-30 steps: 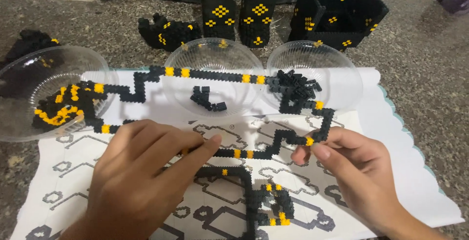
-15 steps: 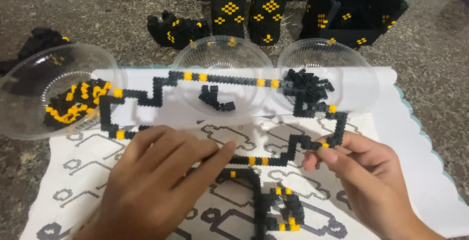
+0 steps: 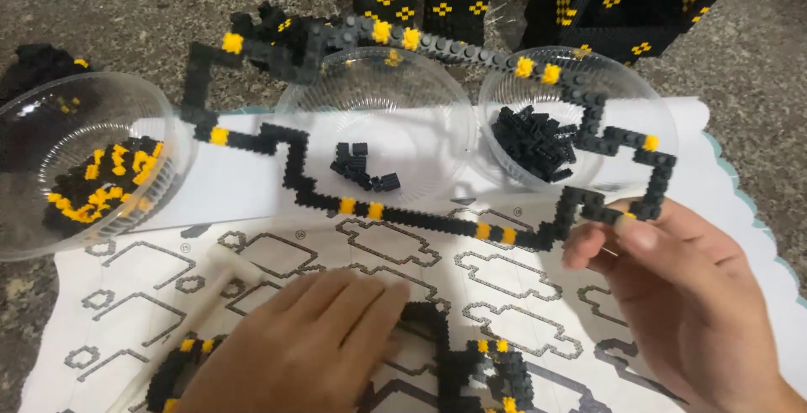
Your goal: The person assembles a rectangular frame using black and yellow perler beads, following a printed pattern on a countertop. They use a white plastic tool to press the beads together and secure the structure.
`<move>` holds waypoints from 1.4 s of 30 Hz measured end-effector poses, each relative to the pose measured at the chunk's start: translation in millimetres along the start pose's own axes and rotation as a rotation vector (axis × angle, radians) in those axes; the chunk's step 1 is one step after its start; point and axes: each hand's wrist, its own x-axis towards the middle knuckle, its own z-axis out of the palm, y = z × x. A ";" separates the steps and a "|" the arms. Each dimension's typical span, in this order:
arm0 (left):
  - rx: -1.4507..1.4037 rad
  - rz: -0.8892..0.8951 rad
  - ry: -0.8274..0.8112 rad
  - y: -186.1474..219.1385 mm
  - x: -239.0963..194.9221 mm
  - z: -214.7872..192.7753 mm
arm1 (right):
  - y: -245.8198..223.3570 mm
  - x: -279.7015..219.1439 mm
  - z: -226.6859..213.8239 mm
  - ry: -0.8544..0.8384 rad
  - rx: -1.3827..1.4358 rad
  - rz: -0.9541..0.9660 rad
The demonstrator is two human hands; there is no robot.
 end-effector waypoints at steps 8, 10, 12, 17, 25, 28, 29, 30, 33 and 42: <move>-0.206 0.060 -0.168 -14.0 -8.6 3.3 | -5.8 -5.9 5.9 0.112 -0.103 0.076; -0.206 0.043 -0.184 -13.3 -7.7 0.1 | -4.1 -5.3 3.0 0.089 -0.106 0.063; -0.205 0.029 -0.198 -13.3 -7.0 -1.5 | -3.5 -5.5 2.0 0.067 -0.110 0.045; -0.175 0.063 -0.197 -14.3 -8.6 -0.7 | -4.5 -6.2 5.0 0.080 -0.134 0.050; -0.144 0.084 -0.188 -15.3 -7.4 -3.2 | -1.5 -7.3 2.5 0.007 -0.076 0.016; -0.139 0.079 -0.183 -16.4 -8.2 -3.8 | -1.7 -6.5 2.4 -0.023 -0.070 0.009; -0.141 0.071 -0.193 -16.5 -8.6 -3.9 | -1.9 -6.9 2.6 -0.018 -0.074 0.013; -0.142 0.073 -0.192 -15.9 -8.3 -3.6 | -1.4 -7.0 2.2 -0.017 -0.075 0.012; -0.152 0.026 -0.124 -14.0 -7.7 -3.1 | -1.0 -7.7 1.8 -0.058 -0.034 0.019; -0.187 -0.012 -0.129 -11.2 -6.1 -4.0 | -3.9 -5.9 6.3 -0.068 -0.029 0.013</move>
